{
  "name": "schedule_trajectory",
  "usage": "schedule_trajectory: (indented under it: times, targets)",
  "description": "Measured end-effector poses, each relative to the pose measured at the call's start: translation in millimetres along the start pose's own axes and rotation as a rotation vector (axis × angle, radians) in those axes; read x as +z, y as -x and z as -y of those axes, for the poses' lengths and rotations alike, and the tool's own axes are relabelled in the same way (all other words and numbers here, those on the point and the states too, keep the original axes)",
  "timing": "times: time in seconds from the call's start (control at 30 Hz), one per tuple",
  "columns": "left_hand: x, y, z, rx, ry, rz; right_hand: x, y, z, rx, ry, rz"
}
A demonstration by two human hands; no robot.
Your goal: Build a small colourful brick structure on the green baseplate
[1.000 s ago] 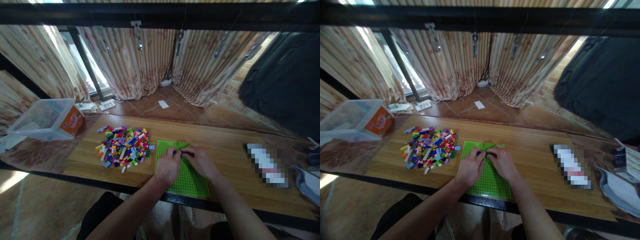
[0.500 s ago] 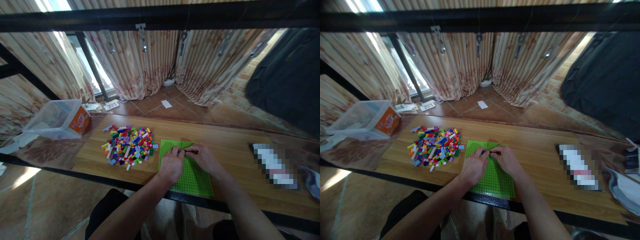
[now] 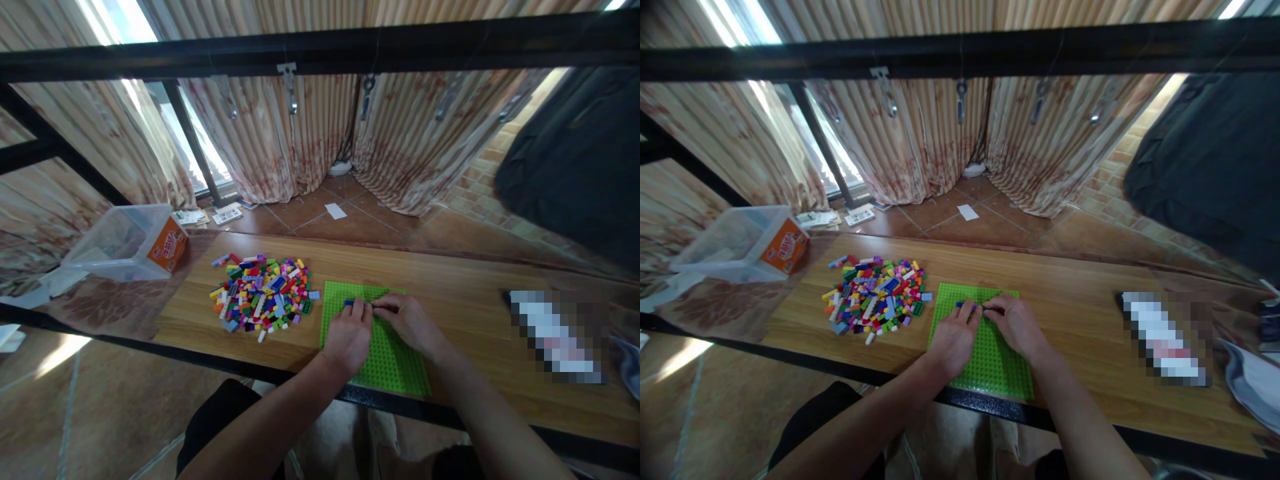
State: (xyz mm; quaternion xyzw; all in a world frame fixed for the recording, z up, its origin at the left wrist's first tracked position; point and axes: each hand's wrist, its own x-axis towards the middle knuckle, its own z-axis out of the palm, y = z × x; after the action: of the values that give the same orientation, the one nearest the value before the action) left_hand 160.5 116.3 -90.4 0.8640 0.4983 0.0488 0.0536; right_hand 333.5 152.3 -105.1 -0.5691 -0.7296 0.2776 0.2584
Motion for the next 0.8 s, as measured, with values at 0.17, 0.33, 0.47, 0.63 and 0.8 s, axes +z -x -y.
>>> schedule_trajectory:
  times: [0.17, 0.33, 0.47, 0.63, 0.8]
  targets:
    - [-1.3, -3.8, 2.2, 0.012, 0.042, 0.012, -2.5, -7.7, 0.0, 0.027, -0.003, 0.058]
    - [-3.2, -6.0, 11.8, 0.016, 0.182, 0.011, -1.3, -8.6, 1.7, 0.061, 0.023, 0.071]
    - [2.3, -6.9, 21.5, 0.035, 0.333, -0.032, 0.8, -2.9, 3.7, 0.034, 0.052, -0.003]
    - [8.6, -7.7, 27.9, -0.004, 0.493, -0.122, 0.6, 1.7, 4.5, 0.013, 0.053, -0.025]
    - [0.4, -8.3, 34.7, -0.094, 0.559, -0.261, -4.7, 3.0, -1.9, 0.029, -0.087, -0.023]
